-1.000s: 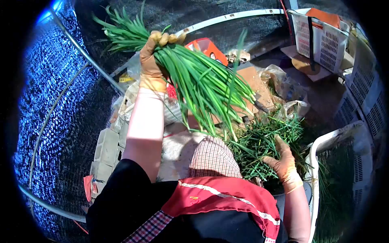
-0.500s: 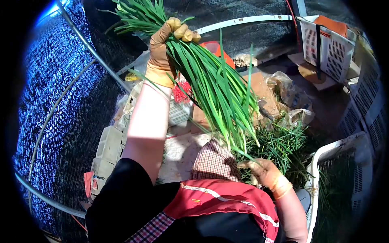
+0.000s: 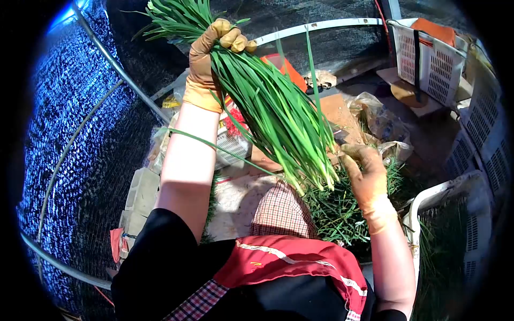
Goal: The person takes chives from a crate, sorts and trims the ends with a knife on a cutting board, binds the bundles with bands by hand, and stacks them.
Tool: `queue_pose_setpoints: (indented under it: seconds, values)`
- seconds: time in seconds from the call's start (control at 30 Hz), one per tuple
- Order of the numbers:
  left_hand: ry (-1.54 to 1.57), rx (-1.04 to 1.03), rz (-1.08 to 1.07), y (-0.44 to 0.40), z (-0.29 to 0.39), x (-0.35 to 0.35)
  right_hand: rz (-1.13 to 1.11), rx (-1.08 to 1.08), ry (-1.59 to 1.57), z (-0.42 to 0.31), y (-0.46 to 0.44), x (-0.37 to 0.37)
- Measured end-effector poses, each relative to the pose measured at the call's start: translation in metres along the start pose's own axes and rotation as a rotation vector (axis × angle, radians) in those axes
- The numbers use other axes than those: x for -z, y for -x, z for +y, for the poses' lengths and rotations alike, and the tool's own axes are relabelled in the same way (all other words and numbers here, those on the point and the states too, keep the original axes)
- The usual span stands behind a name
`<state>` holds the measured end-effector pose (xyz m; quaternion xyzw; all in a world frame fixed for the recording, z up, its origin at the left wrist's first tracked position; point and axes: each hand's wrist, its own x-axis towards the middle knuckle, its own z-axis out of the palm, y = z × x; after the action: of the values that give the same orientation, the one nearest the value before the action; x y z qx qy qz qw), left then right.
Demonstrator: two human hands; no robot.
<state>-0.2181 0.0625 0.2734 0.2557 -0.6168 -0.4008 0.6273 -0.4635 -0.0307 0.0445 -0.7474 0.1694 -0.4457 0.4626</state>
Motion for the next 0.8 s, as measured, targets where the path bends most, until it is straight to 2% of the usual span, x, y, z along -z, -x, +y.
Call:
queue_pose_setpoints:
  seconds: [0.03, 0.13, 0.2, 0.33, 0.37, 0.4, 0.47, 0.5, 0.53, 0.6, 0.67, 0.73, 0.8]
  values:
    - [-0.002, 0.001, 0.000, -0.001, 0.000, 0.001, 0.022, -0.096, -0.203, 0.007, 0.000, -0.011]
    - [0.016, 0.016, -0.084, -0.001, -0.003, 0.003, 0.029, -0.267, -0.323, -0.011, 0.002, -0.024]
    - [0.016, 0.029, -0.072, 0.000, -0.005, -0.001, -0.025, -0.236, -0.284, -0.008, 0.005, -0.026]
    - [-0.017, 0.028, -0.018, 0.000, -0.011, -0.001, 0.056, 0.022, -0.072, -0.002, 0.008, -0.017]
    - [0.026, 0.015, -0.017, 0.000, -0.013, -0.001, 0.072, -0.018, -0.115, -0.007, 0.007, -0.008]
    - [0.105, 0.121, 0.141, 0.000, -0.007, -0.042, 0.074, -0.092, -0.226, -0.007, 0.004, 0.000]
    - [-0.053, 0.089, 0.145, -0.001, -0.011, -0.034, -0.106, -0.120, -0.573, -0.017, -0.001, 0.009]
    - [0.148, 0.199, 0.106, -0.002, -0.012, -0.043, -0.184, -0.037, -0.505, -0.023, -0.006, 0.008]
    - [-0.034, 0.070, 0.139, -0.007, -0.032, -0.023, -0.260, 0.050, -0.432, -0.033, -0.013, 0.004]
    - [-0.129, 0.121, 0.232, -0.010, -0.041, -0.052, -0.315, -0.085, -0.632, -0.070, -0.028, -0.009]
    - [-0.091, 0.220, 0.302, -0.016, -0.059, -0.066, -0.407, -0.114, -0.686, -0.071, -0.039, -0.020]
    - [-0.240, 0.256, 0.386, -0.017, -0.083, -0.078, -0.400, 0.000, -0.615, -0.061, -0.046, -0.023]
    - [-0.227, 0.344, 0.580, -0.014, -0.095, -0.101, -0.274, -0.091, -0.658, -0.065, -0.046, -0.028]
